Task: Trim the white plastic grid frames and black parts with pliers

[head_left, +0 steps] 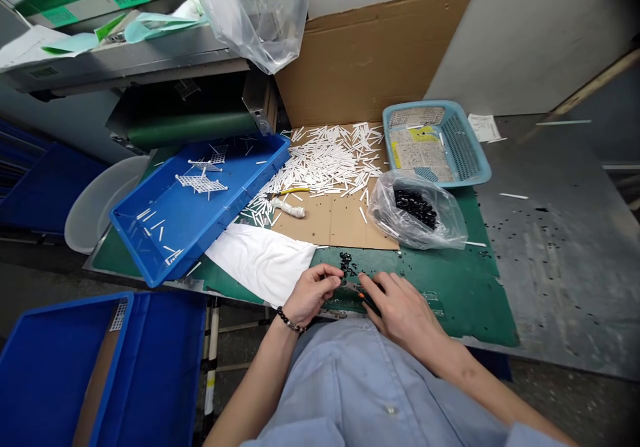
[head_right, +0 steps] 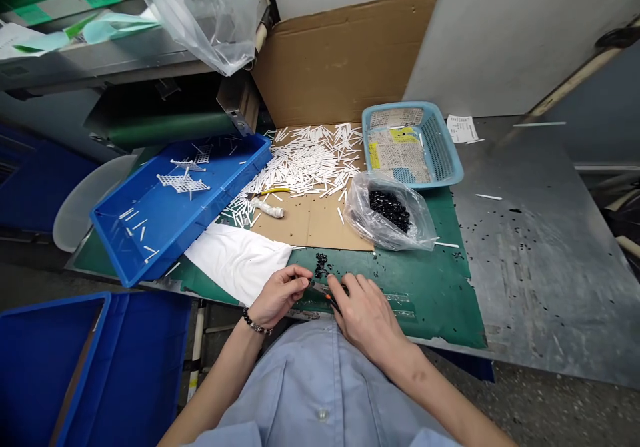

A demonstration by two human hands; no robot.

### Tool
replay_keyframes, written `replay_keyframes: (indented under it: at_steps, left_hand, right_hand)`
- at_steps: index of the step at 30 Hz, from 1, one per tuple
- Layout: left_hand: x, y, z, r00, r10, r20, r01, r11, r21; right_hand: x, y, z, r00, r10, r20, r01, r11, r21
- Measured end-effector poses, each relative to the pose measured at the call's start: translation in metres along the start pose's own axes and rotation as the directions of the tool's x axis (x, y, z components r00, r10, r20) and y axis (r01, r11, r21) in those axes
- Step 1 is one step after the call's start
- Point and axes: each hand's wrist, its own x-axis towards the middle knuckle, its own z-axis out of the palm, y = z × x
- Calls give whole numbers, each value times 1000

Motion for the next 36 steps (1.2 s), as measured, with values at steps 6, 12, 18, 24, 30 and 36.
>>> replay_keyframes:
  at_steps: [6, 12, 18, 24, 30, 36]
  left_hand:
    - [0, 2, 0, 1000, -20, -17, 21, 999, 40]
    - [-2, 8, 1, 996, -76, -41, 80, 990, 114]
    - [-1, 8, 2, 995, -97, -27, 100, 984, 145]
    - [16, 6, -12, 994, -104, 41, 110, 974, -196]
    - [45, 4, -8, 987, 72, -147, -35, 971, 238]
    - [65, 3, -2, 918, 395, 14, -265, 588, 764]
  right_hand:
    - [1, 0, -4, 1000, -10, 28, 11, 999, -32]
    - [2, 0, -7, 997, -26, 72, 31, 997, -64]
    - [-2, -1, 2, 993, 3, 118, 2, 999, -36]
    - [-6, 4, 14, 999, 15, -41, -13, 998, 69]
    - [-7, 6, 14, 998, 40, -52, -37, 997, 74]
    - [-8, 6, 16, 996, 58, -67, -55, 997, 55]
